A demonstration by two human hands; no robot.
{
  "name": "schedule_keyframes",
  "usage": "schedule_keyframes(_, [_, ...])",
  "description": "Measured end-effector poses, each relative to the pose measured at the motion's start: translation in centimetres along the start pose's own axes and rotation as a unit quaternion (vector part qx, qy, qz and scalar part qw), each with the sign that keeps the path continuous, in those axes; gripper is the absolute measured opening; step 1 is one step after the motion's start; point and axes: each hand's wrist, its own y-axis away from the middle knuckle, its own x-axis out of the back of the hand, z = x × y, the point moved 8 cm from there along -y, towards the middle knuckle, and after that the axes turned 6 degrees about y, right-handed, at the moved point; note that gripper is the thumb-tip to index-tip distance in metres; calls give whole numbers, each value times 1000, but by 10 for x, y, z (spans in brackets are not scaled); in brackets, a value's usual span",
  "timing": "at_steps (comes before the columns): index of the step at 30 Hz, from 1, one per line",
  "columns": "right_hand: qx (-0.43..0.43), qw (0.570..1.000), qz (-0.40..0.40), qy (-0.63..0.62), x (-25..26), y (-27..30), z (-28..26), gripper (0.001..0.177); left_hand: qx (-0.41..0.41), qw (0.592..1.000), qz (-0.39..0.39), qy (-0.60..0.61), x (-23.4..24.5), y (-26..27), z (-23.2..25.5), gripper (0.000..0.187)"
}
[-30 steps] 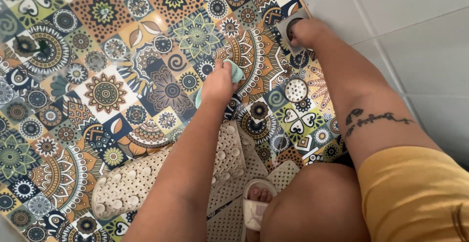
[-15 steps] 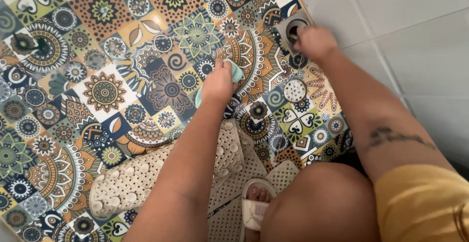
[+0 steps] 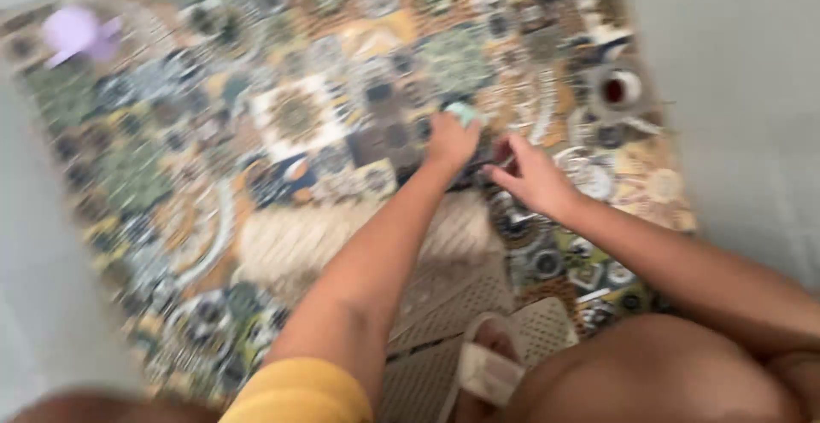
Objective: Cleaning the toilet, scrubbing the floor mats, and using a squeegee on the bathroom floor.
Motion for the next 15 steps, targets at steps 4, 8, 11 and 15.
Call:
schedule_keyframes(4, [105,988,39,-106,-37,-29,-53,73,283,905,-152,279,68,38,-48,51])
schedule_keyframes(8, [26,997,-37,68,-66,-89,-44,78,82,975,-134,156,197,83,-57,68])
schedule_keyframes(11, [-72,996,-27,52,-56,-122,-46,92,85,978,-185,40,253,106,-51,80])
schedule_keyframes(15, [-17,996,90,-6,-32,-124,-95,131,161,944,-288,-32,285,146,-14,100])
